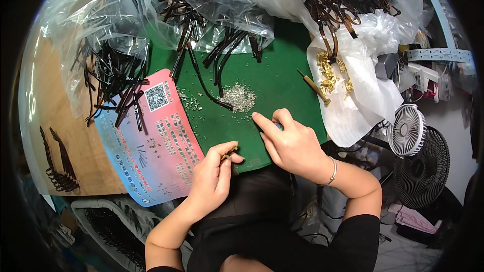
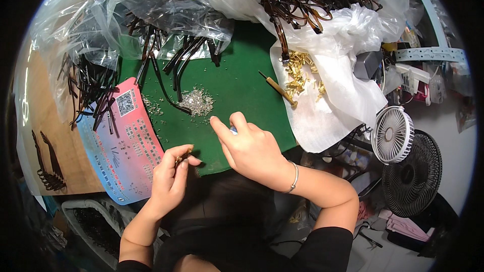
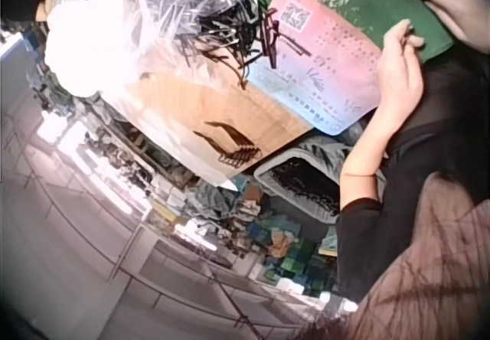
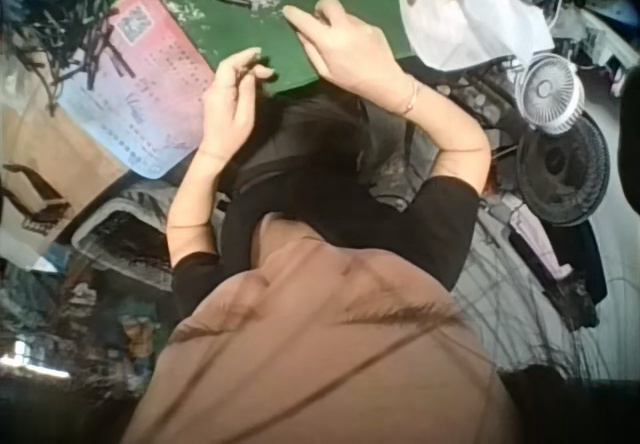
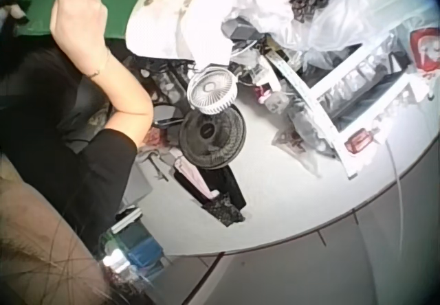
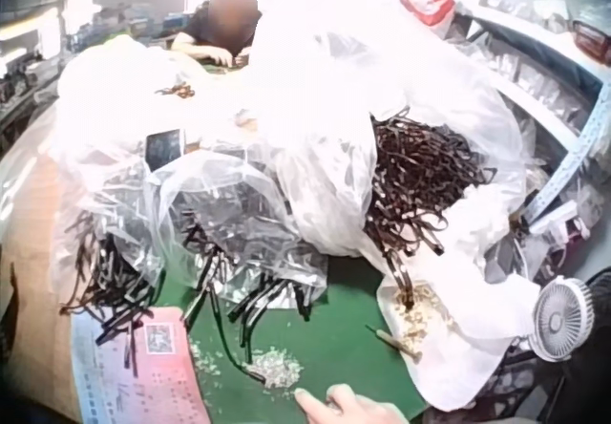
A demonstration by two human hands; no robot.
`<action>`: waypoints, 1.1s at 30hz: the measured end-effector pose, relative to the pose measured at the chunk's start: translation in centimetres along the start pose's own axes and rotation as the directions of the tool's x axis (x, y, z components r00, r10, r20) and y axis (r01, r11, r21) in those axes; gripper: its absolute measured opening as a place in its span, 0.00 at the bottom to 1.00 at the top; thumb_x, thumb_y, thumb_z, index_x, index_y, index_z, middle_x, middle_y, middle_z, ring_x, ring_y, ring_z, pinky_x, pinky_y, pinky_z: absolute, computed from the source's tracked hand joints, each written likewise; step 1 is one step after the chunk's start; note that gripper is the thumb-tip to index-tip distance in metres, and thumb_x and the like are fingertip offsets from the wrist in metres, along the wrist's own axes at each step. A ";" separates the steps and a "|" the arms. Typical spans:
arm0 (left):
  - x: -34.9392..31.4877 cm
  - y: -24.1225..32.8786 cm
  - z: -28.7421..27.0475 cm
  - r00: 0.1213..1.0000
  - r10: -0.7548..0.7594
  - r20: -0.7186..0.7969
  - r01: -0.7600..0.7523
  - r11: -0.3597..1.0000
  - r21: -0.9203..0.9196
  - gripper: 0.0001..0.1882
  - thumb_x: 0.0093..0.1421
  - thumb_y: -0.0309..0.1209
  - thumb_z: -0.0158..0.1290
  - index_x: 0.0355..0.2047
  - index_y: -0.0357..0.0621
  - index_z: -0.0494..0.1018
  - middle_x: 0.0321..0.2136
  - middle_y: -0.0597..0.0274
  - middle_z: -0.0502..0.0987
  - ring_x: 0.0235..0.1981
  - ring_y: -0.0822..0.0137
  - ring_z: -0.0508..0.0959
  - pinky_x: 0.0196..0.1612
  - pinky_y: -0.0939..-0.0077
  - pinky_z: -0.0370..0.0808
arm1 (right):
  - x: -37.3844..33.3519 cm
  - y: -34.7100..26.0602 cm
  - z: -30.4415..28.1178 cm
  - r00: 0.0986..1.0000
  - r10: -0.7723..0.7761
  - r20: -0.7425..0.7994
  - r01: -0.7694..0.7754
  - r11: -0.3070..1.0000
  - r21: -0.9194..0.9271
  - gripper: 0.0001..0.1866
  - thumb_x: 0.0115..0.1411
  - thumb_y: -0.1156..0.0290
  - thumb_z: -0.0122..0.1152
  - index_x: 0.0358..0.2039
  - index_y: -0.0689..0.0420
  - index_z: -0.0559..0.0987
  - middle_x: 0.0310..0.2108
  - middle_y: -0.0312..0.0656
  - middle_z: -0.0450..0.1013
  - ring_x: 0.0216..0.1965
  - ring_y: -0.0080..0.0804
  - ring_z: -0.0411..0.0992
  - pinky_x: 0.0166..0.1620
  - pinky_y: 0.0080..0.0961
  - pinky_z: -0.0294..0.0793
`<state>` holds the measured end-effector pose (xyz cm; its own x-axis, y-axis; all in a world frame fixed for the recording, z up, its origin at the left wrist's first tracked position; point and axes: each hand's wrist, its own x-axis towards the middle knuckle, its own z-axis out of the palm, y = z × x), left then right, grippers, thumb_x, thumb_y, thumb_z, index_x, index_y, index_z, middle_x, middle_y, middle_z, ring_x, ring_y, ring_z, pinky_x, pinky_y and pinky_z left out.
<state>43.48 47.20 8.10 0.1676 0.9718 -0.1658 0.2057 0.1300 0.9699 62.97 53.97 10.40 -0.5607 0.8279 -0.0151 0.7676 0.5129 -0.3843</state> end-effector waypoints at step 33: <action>0.3 1.1 -1.2 0.924 -0.382 0.024 0.366 0.864 -0.345 0.12 0.64 0.22 0.39 0.47 0.34 0.64 0.33 0.61 0.77 0.16 0.84 0.64 0.22 0.90 0.64 | 0.3 0.2 0.4 0.997 -0.039 0.061 0.037 0.999 0.033 0.20 0.50 0.75 0.55 0.47 0.55 0.71 0.30 0.44 0.64 0.19 0.37 0.69 0.21 0.29 0.72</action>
<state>42.57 47.86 9.30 0.0994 0.8434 -0.5280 -0.0936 0.5362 0.8389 62.81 54.22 10.01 -0.6082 0.7917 -0.0566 0.7357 0.5356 -0.4146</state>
